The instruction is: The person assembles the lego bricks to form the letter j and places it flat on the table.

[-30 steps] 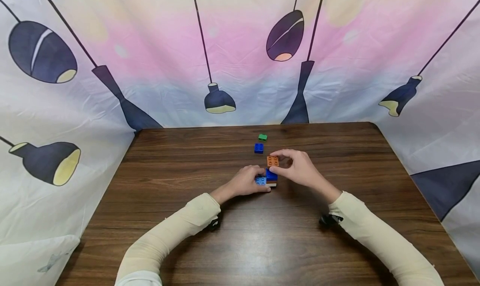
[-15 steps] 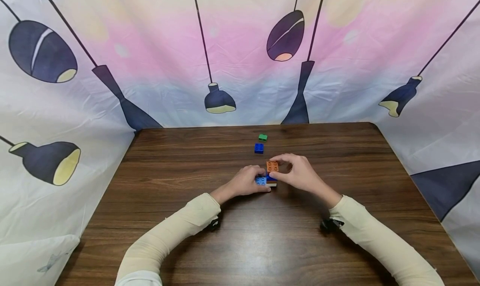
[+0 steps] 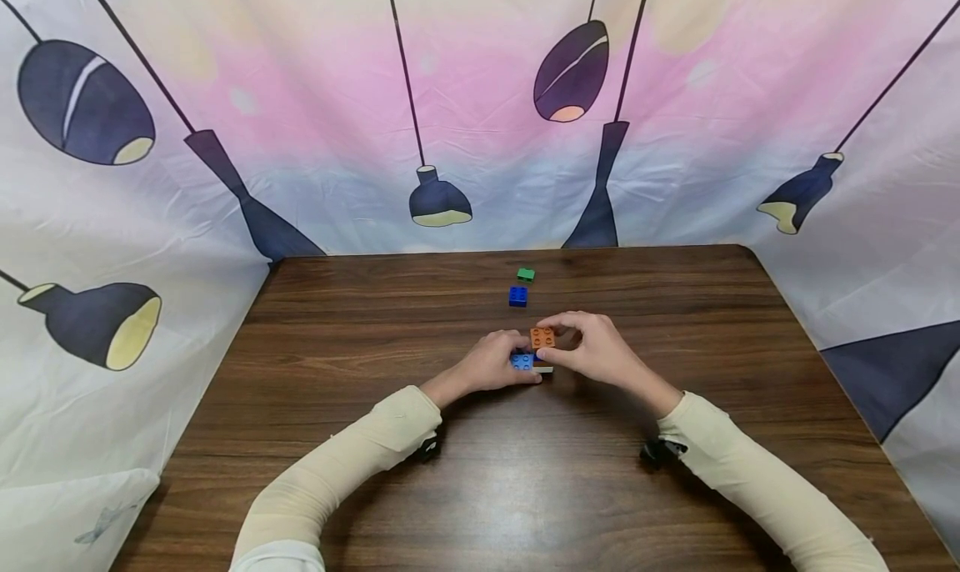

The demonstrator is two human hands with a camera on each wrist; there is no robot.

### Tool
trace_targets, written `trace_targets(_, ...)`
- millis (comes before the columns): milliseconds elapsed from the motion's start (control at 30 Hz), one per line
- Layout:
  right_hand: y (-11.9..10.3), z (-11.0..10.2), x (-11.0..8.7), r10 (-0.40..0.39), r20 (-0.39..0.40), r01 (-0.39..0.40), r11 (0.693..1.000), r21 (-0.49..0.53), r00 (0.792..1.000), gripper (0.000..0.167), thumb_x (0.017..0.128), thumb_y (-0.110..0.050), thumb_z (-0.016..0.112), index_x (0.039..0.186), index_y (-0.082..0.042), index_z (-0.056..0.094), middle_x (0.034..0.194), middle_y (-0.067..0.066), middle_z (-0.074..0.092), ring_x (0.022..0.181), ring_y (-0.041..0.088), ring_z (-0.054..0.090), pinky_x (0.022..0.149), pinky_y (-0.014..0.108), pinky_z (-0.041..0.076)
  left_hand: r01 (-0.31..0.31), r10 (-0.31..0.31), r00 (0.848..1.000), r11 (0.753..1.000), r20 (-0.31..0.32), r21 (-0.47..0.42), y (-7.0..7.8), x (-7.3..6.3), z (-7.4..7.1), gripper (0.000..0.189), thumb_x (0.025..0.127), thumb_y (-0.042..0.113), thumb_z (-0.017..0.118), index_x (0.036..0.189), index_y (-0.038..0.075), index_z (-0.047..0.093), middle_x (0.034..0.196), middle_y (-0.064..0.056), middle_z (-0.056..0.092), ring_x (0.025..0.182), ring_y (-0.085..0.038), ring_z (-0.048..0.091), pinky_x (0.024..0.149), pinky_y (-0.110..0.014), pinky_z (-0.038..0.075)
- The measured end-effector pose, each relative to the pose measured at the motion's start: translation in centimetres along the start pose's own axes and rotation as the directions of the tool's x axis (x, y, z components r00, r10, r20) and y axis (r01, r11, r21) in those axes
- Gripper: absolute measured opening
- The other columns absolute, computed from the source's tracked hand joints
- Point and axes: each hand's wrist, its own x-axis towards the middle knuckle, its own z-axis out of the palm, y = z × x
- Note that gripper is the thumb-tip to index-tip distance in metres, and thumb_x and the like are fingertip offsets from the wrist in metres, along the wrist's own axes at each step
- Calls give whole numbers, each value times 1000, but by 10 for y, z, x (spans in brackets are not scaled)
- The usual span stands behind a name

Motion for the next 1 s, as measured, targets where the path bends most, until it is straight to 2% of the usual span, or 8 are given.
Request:
trace_targets(300,0,-1,-2,13,-1,-13,999,-30,1000,37,89,-33,82,122,-17,75,109,0,73,98,21,67,74,33,55,-4,5,1000,1000,10,-25,2,-1,-2,40,89,39,81,116,11,72,97,2,67,77,-8,54,67,-24,43)
trace_targets(500,2,0,-3,7,-4,-7,1000,-29,1000,38,90,-34,81,123,-17,75,110,1,74,98,18,67,75,32,56,3,-2,1000,1000,13,-12,2,-1,-2,41,89,39,81,116,10,72,98,2,67,79,-8,54,69,-24,44)
trace_targets(667,3,-2,-1,7,-1,-7,1000,-29,1000,37,88,-33,82,120,-17,76,109,2,74,98,21,68,74,33,56,6,-5,1000,1000,14,-9,1,0,-1,41,89,40,81,116,10,72,99,2,68,80,-9,55,70,-25,45)
trace_targets(1000,-1,-5,2,11,29,-9,996,-91,1000,38,86,-35,84,119,-16,78,106,-1,74,90,19,65,73,34,54,11,-11,1000,1000,19,-13,1,0,-1,42,89,41,80,117,10,72,102,1,69,82,-9,56,72,-26,46)
